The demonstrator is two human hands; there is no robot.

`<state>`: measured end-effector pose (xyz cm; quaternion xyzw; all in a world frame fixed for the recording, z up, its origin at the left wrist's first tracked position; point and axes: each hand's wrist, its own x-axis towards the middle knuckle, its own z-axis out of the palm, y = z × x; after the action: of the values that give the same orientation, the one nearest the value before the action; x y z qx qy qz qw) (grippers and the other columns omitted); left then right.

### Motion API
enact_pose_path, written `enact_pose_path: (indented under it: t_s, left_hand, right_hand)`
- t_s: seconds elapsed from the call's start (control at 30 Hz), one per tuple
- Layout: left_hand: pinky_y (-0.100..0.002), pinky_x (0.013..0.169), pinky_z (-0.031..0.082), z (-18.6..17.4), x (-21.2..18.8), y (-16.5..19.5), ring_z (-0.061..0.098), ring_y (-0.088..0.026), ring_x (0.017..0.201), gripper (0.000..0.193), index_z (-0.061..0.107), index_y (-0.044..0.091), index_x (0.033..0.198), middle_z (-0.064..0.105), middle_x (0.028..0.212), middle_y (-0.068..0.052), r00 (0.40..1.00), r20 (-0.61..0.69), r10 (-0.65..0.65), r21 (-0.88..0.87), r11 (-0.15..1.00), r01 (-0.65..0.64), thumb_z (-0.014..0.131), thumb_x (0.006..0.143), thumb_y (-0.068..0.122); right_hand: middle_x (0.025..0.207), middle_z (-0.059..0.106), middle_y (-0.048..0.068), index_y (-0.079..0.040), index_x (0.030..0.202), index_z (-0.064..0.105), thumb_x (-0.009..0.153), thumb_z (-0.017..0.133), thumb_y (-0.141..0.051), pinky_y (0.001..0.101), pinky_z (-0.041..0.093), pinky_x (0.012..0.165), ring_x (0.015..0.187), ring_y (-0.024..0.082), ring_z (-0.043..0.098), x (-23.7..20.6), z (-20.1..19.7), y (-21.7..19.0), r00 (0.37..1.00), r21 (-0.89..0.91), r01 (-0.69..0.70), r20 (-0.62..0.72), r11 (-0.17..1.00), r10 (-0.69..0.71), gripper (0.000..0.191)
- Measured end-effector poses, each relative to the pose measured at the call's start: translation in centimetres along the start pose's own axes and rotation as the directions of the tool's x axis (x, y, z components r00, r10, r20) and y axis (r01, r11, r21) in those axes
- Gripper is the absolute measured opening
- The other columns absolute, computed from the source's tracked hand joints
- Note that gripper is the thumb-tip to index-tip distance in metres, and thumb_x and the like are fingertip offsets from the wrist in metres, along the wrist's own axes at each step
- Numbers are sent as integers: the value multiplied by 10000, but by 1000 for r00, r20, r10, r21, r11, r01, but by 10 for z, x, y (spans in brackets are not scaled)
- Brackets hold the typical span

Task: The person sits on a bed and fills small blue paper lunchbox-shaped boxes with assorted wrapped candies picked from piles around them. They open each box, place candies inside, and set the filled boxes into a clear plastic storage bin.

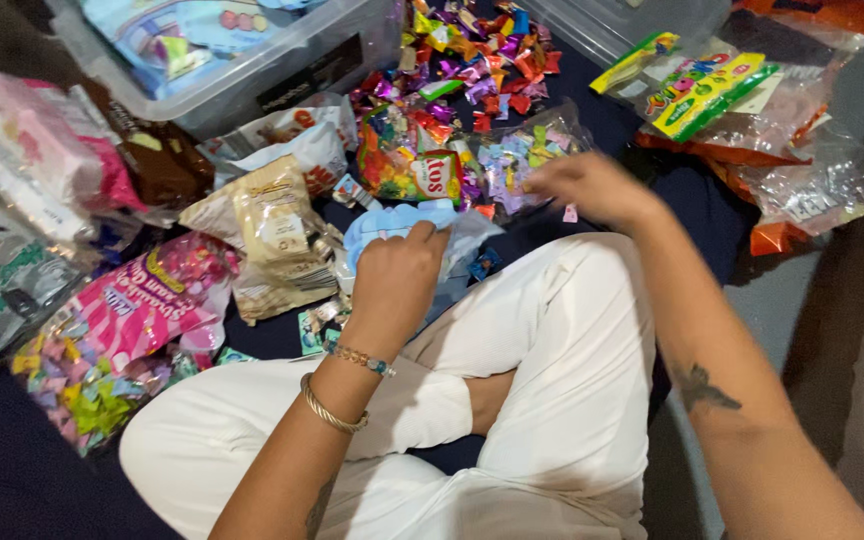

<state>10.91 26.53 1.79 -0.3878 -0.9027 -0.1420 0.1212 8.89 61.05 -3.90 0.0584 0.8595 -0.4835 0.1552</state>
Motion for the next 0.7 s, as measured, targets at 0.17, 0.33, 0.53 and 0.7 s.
enact_pose_path:
  t_s: [0.17,0.33,0.53,0.7]
  left_hand:
    - [-379,560,501,17,35,10,670,-215,617,327,714,104,1163,669,931,-49,1000,-20,-7,95,995,8,622,850,87]
    - [-389,587,504,37,68,18,674,-210,636,286,711,112,1137,675,946,-52,1000,11,-24,53,998,23,620,866,99]
    - [-387,580,507,57,86,14,678,-221,627,344,715,109,1169,675,904,-51,998,32,-54,34,998,53,626,838,88]
    - [-381,599,511,68,88,18,683,-217,650,334,709,92,1157,676,936,-59,999,14,-45,27,999,44,638,831,79]
  right_hand:
    - [1089,761,79,-167,1140,791,822,748,-179,368,555,856,976,261,714,12,-39,87,962,-646,258,106,719,-250,321]
    - [1056,708,93,-133,1065,735,783,695,-133,420,558,777,983,296,695,13,-30,102,957,-759,280,175,588,-229,284]
    - [1086,716,115,-121,1079,727,918,627,-137,461,553,881,1028,339,688,19,-45,94,886,-612,169,-249,773,-390,190]
    - [1108,737,143,-130,1122,765,932,652,-159,462,544,896,1025,356,696,77,-70,99,934,-626,-74,-317,776,-167,224]
